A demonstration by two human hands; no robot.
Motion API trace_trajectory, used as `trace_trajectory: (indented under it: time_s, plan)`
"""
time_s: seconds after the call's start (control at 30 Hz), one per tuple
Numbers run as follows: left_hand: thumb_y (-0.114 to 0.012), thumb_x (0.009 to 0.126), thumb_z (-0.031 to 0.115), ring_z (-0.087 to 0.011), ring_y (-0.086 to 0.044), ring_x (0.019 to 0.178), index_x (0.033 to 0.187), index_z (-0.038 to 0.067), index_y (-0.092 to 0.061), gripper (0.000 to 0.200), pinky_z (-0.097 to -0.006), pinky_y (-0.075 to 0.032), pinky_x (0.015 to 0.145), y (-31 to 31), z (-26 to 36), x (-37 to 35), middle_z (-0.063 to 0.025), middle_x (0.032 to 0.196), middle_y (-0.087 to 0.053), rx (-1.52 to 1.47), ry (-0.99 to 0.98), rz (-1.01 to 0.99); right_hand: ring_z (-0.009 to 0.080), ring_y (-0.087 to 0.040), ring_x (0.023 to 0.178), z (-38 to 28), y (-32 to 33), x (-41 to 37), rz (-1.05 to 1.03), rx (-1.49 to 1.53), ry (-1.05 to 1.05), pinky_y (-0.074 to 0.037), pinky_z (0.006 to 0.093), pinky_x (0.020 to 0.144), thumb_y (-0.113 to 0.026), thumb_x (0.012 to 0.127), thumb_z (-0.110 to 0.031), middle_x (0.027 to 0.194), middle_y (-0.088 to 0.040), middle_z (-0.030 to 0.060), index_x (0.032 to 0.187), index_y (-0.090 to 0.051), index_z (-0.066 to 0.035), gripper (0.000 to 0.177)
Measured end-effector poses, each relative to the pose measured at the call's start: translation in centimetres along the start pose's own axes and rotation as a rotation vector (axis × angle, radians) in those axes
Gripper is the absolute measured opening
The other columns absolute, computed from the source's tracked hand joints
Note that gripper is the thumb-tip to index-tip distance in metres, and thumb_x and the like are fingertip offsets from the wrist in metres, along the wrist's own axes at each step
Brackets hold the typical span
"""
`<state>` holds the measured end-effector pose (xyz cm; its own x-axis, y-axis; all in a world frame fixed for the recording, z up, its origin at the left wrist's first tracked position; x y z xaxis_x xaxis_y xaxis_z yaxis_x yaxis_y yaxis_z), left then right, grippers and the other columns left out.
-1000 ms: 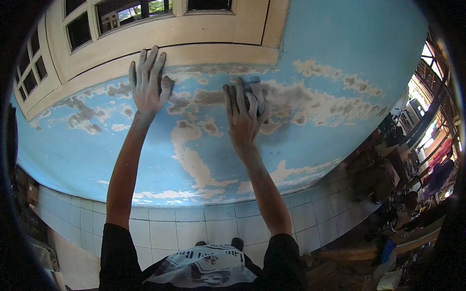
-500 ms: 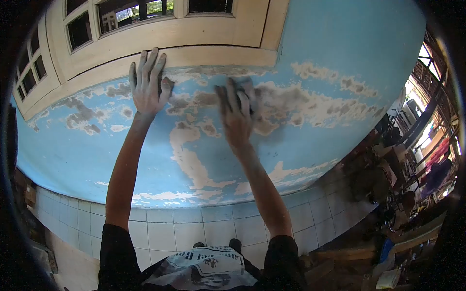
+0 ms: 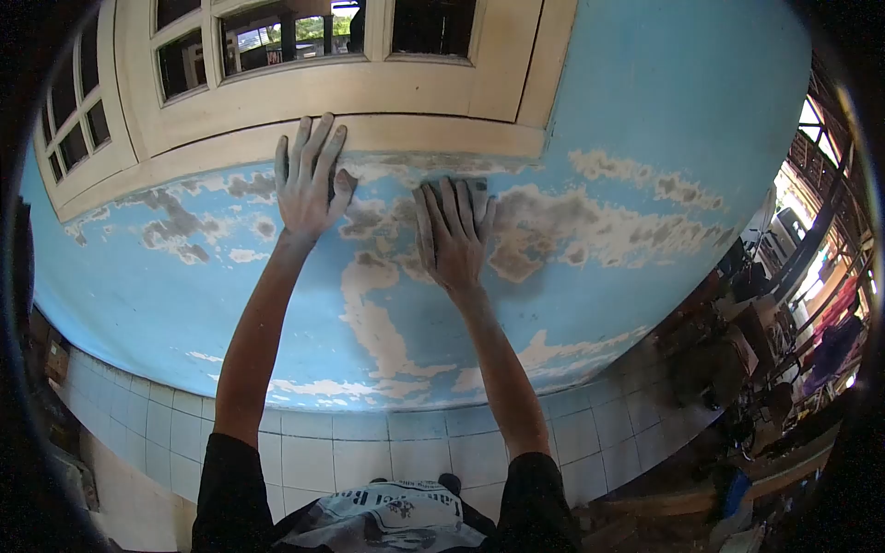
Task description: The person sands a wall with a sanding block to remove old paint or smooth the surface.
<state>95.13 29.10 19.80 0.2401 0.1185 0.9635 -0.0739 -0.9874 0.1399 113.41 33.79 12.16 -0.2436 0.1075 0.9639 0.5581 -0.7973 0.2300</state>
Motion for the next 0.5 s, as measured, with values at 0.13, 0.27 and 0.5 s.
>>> trace_trajectory:
  time_s: [0.13, 0.27, 0.5]
  plan:
    - [-0.041, 0.088, 0.025, -0.0287, -0.039, 0.132, 0.132, 0.015, -0.051, 0.046, -0.0518, -0.027, 0.108, 0.0, 0.0, -0.3, -0.0067, 0.141, -0.045, -0.002, 0.001, -0.003, 0.032, -0.038, 0.132, -0.8, 0.8, 2.0, -0.033, 0.046, -0.067, -0.015, 0.0619, 0.109, -0.047, 0.093, -0.031, 0.137, -0.05, 0.0072, 0.133, -0.053, -0.019, 0.042]
    - [-0.037, 0.093, 0.028, -0.0315, -0.041, 0.13, 0.131, 0.012, -0.051, 0.043, -0.0525, -0.027, 0.107, 0.0, 0.0, -0.4, -0.0098, 0.139, -0.047, -0.019, -0.009, -0.003, 0.0312, -0.034, 0.135, -0.9, 0.1, 0.5, -0.006, 0.085, 0.049, -0.014, 0.0606, 0.11, -0.049, 0.092, -0.03, 0.14, -0.047, 0.006, 0.134, -0.051, -0.02, 0.043]
    - [-0.036, 0.094, 0.028, -0.0311, -0.043, 0.129, 0.129, 0.011, -0.053, 0.042, -0.0522, -0.029, 0.106, 0.1, 0.3, -0.6, -0.0083, 0.137, -0.049, -0.095, -0.021, -0.009, 0.0275, -0.033, 0.136, -2.3, 0.4, 3.0, -0.037, 0.08, -0.045, -0.013, 0.0589, 0.112, -0.05, 0.092, -0.026, 0.14, -0.047, 0.0031, 0.135, -0.051, -0.023, 0.043]
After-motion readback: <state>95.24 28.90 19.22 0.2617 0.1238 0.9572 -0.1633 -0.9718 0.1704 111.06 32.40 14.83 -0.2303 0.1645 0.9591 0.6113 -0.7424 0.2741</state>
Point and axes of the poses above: each hand's wrist, its own x-axis towards the middle knuckle, its own y-axis out of the back of the hand, z = x × y, the point moved 6 cm from there along x, towards the middle knuckle
